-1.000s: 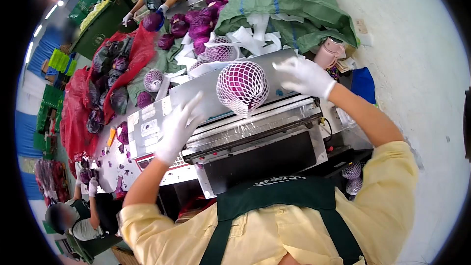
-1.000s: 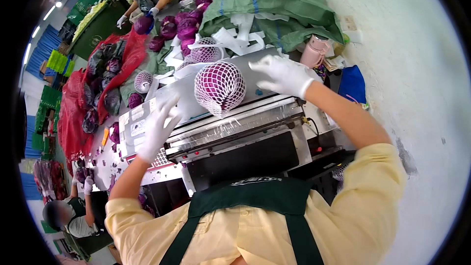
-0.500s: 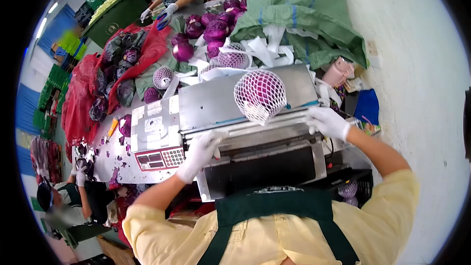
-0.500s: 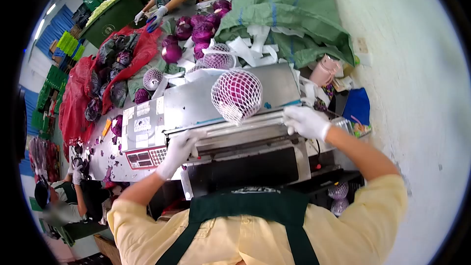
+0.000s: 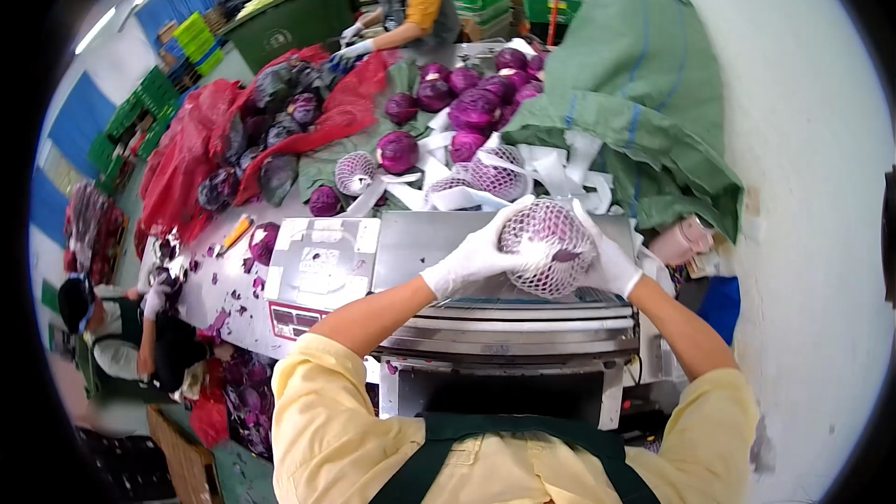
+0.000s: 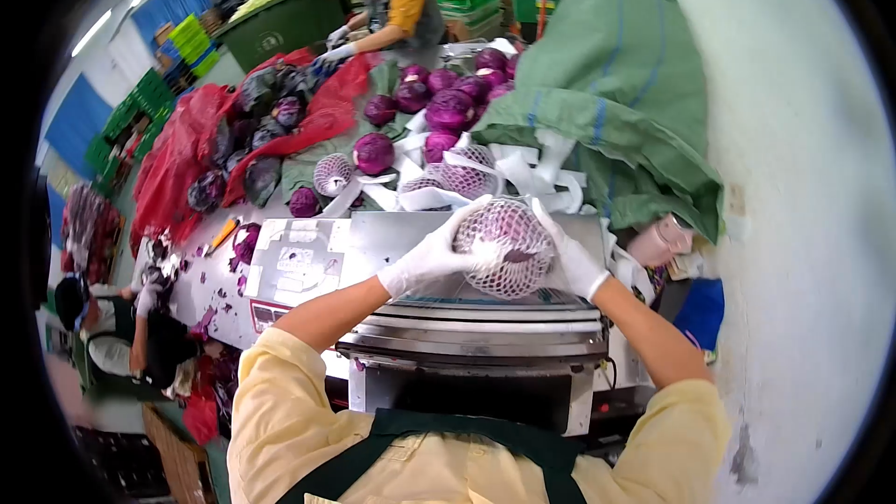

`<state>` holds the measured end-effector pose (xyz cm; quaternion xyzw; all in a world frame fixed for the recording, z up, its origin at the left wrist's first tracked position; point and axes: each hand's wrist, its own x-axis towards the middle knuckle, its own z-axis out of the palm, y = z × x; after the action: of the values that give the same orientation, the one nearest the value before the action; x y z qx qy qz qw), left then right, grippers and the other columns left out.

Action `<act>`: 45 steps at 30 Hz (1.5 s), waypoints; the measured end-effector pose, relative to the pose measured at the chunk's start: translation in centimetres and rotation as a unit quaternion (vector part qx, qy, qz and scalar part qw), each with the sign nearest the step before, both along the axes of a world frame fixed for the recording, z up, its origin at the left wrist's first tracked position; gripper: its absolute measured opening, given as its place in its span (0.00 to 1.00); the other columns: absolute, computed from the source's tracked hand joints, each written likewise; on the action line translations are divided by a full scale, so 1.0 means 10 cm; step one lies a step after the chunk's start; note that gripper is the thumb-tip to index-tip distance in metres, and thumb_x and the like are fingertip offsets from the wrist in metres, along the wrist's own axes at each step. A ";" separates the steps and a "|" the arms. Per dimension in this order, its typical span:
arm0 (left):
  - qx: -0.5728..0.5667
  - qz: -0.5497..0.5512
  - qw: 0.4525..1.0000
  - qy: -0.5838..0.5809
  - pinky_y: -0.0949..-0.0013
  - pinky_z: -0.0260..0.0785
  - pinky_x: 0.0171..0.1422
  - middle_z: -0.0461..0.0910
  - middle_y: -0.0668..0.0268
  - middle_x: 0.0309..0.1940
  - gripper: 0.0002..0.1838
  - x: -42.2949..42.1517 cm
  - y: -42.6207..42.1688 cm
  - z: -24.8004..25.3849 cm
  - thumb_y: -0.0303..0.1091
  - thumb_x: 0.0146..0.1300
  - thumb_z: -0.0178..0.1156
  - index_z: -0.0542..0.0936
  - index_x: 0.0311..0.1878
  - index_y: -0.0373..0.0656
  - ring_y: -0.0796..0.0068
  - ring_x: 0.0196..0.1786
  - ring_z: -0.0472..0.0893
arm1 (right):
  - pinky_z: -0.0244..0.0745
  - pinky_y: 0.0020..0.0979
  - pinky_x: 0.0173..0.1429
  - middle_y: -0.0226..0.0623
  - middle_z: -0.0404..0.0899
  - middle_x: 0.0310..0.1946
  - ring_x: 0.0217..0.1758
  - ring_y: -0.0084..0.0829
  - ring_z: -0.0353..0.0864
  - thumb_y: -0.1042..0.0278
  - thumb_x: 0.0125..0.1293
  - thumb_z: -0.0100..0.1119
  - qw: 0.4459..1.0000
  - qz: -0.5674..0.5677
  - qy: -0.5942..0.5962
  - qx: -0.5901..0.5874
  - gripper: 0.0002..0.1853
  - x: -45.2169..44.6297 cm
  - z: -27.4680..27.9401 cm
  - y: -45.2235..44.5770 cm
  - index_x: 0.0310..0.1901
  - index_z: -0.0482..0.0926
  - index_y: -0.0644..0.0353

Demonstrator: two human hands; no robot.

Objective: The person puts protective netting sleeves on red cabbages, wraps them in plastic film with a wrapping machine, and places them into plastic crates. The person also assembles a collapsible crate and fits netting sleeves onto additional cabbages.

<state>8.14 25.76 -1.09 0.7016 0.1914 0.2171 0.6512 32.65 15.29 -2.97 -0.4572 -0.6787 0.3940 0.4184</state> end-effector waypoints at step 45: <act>-0.266 -0.082 0.957 0.087 0.67 0.63 0.68 0.74 0.67 0.61 0.18 -0.96 -3.53 -2.77 0.36 0.72 0.47 0.74 0.62 0.46 0.72 0.61 0.71 | 0.58 0.31 0.72 0.40 0.70 0.64 0.67 0.37 0.67 0.58 0.72 0.45 0.946 -0.104 -0.120 -0.283 0.25 -1.11 -2.10 -3.58 0.67 0.66 0.59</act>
<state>-1.48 -9.55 -28.74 0.5324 0.2399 0.0424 0.8107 21.54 -20.48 -23.97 -0.6686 -0.5336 0.4662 0.2256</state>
